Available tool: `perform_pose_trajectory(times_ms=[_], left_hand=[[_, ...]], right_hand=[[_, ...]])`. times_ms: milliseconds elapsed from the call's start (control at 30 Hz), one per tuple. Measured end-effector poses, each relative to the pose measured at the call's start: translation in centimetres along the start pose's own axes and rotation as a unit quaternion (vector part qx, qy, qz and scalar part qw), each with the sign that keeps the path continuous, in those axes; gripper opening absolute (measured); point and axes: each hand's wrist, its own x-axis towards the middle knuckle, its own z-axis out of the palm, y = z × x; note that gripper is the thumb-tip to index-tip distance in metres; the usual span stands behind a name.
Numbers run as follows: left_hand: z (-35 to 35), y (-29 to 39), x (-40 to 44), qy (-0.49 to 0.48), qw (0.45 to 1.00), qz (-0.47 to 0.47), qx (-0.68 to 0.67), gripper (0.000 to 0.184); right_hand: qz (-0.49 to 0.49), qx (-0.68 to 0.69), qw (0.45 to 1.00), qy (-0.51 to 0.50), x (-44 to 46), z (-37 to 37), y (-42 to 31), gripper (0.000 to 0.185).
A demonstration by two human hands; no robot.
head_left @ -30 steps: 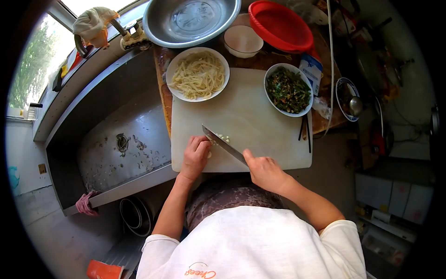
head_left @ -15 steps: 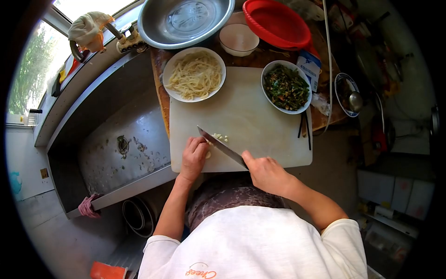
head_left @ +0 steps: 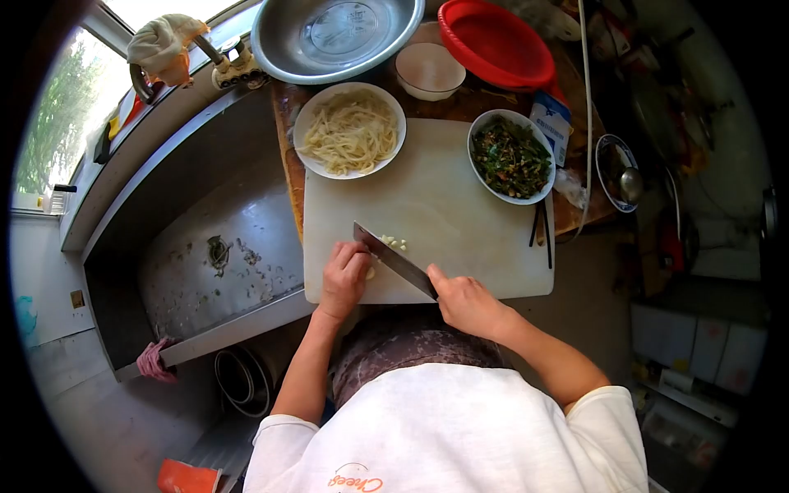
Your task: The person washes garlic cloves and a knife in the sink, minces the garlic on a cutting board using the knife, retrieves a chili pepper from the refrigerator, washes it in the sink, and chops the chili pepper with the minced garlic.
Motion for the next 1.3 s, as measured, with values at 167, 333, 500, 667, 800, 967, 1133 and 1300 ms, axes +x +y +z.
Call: perform_pose_trajectory(times_ms=[167, 333, 500, 667, 800, 967, 1133, 1300], left_hand=[[-0.1, 0.2, -0.2, 0.0, 1.0, -0.007, -0.008, 0.016], [-0.3, 0.0, -0.3, -0.005, 1.0, -0.006, -0.012, 0.016], [-0.2, -0.2, -0.7, 0.002, 1.0, -0.016, -0.02, 0.017], [-0.4, -0.4, -0.8, 0.002, 1.0, -0.013, -0.023, 0.018], [-1.8, 1.7, -0.4, 0.014, 0.998, -0.056, 0.033, 0.02], [-1.6, 1.1, -1.3, -0.011, 0.997, -0.08, 0.0, 0.02], [0.5, 0.1, 0.1, -0.005, 0.999, -0.045, -0.029, 0.016], [0.7, -0.2, 0.3, -0.008, 0.999, -0.022, -0.033, 0.014]], right_hand=[[0.003, 0.018, 0.999, -0.027, -0.4, -1.5, -0.8, 0.035], [-0.002, 0.025, 1.0, -0.006, 0.3, 0.2, 0.3, 0.032], [-0.002, 0.038, 0.999, -0.013, -0.1, -1.0, -0.5, 0.032], [-0.005, 0.052, 0.999, 0.012, 0.6, 1.1, 0.9, 0.033], [-0.009, 0.033, 0.999, 0.015, 0.2, 0.5, 1.1, 0.032], [-0.006, 0.021, 1.0, 0.015, -0.3, -0.1, 0.7, 0.029], [0.0, -0.022, 1.0, 0.022, -0.8, -1.5, -0.6, 0.027], [-0.004, -0.03, 0.999, 0.016, -1.2, -1.3, -0.7, 0.029]])
